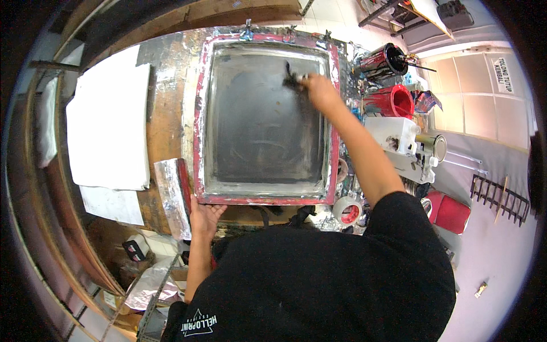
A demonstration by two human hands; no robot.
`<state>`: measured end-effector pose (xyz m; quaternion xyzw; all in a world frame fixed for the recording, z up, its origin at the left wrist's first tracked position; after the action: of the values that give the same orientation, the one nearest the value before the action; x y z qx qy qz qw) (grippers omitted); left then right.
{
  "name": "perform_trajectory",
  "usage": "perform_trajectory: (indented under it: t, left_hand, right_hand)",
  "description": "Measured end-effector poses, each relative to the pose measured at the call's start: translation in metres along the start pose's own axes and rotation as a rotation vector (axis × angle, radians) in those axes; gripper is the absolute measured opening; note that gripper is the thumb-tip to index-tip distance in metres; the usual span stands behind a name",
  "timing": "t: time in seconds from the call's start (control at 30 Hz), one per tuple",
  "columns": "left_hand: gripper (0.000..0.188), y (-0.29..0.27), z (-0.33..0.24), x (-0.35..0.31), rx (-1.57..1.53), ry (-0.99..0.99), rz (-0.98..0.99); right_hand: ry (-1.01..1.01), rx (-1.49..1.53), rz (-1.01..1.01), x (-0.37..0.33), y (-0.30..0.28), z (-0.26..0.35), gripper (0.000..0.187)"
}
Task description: The person wipes ink from a screen printing frame using a cloth and a scraper, applies liquid from a container to the screen, and continues wiping the surface to remove residue.
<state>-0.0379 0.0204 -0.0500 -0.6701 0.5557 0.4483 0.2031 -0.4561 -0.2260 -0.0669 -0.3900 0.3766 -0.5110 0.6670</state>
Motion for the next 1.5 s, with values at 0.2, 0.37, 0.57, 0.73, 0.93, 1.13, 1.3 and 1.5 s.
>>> perform_trajectory:
  t: [0.2,0.37,0.57,0.73,0.93,1.13,1.3,1.5]
  left_hand:
    - [0.066,-0.002,0.002,0.001,-0.033,-0.017,0.027]
    - [0.065,-0.005,0.001,0.002,-0.024,-0.012,0.054]
    - [0.069,-0.010,-0.003,0.005,-0.033,0.006,0.066]
    - [0.075,-0.007,0.007,0.002,-0.075,0.016,0.018]
    - [0.076,0.001,0.000,-0.003,-0.062,0.026,0.064]
    - [0.072,-0.007,0.004,0.001,-0.054,0.000,0.076]
    - [0.071,-0.002,-0.002,0.004,-0.045,0.036,0.089]
    - [0.070,-0.006,0.005,0.002,-0.059,0.020,0.050]
  right_hand:
    - [-0.125,0.134,0.342,-0.208,0.030,0.101,0.043]
    - [-0.277,0.118,0.071,-0.164,0.033,0.087,0.049]
    - [0.001,0.082,-0.354,0.046,0.004,0.022,0.023]
    - [-0.013,0.175,0.004,0.004,0.032,0.087,0.029]
    - [-0.367,0.246,0.362,-0.152,0.056,0.159,0.039]
    - [-0.038,0.056,-0.183,0.035,0.025,0.052,0.027]
    - [-0.037,0.168,-0.308,0.080,0.054,0.085,0.021]
    - [-0.503,0.394,0.118,-0.069,0.089,0.209,0.030]
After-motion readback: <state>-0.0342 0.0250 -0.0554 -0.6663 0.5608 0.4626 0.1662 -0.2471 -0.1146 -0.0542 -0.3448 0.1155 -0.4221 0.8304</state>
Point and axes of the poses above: each hand's wrist, its own x-axis towards the middle knuckle, its own y-axis out of the palm, z = x × y, the point moved 2 cm from there along x, towards the middle knuckle, and after that the axes turned 11 degrees about x, right-handed, at the moved point
